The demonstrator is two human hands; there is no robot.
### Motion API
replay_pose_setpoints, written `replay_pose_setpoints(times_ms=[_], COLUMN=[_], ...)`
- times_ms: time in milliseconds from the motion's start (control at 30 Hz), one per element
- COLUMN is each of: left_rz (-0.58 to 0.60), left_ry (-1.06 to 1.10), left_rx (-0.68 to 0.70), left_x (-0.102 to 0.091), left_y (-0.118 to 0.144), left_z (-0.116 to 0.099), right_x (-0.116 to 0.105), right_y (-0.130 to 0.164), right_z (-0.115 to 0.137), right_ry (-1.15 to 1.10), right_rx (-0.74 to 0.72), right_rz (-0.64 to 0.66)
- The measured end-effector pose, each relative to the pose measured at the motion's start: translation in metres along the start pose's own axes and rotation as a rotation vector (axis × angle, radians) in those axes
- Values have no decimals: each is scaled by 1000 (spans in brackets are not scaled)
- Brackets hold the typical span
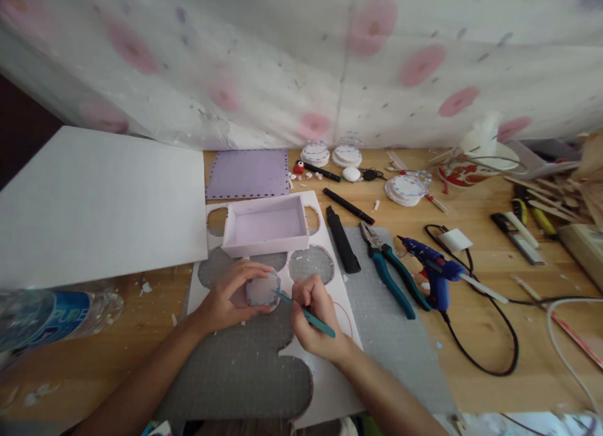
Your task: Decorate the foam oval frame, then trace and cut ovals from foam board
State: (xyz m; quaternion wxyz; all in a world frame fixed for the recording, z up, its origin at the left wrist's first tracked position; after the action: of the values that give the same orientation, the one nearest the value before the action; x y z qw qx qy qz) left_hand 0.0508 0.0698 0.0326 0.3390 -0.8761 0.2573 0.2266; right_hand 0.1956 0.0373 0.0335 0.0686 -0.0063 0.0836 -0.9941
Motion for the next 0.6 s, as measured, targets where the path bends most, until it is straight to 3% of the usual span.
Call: replay_pose_setpoints(times_ms=[600], left_rz=[-3], left_ry=[9], left_rx=[18], left_x=[-2], left_y=[-3], left_z=[-4], right_x=[-2], right_y=[0], right_z=[0], right_ry=[-63], right_rx=[-3], right_rz=[-9])
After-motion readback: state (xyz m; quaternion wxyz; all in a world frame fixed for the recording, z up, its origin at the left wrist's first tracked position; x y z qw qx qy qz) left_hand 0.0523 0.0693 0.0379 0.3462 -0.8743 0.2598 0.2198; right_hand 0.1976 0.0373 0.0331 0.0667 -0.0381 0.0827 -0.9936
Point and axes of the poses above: each hand's wrist, its own y-axis away from the middle knuckle, its own x-axis out of the palm, z = x × y, the point moved 9 cm from there along -y, towards the middle knuckle, and after that the axes turned 9 degrees about x, right-handed, at the moved point
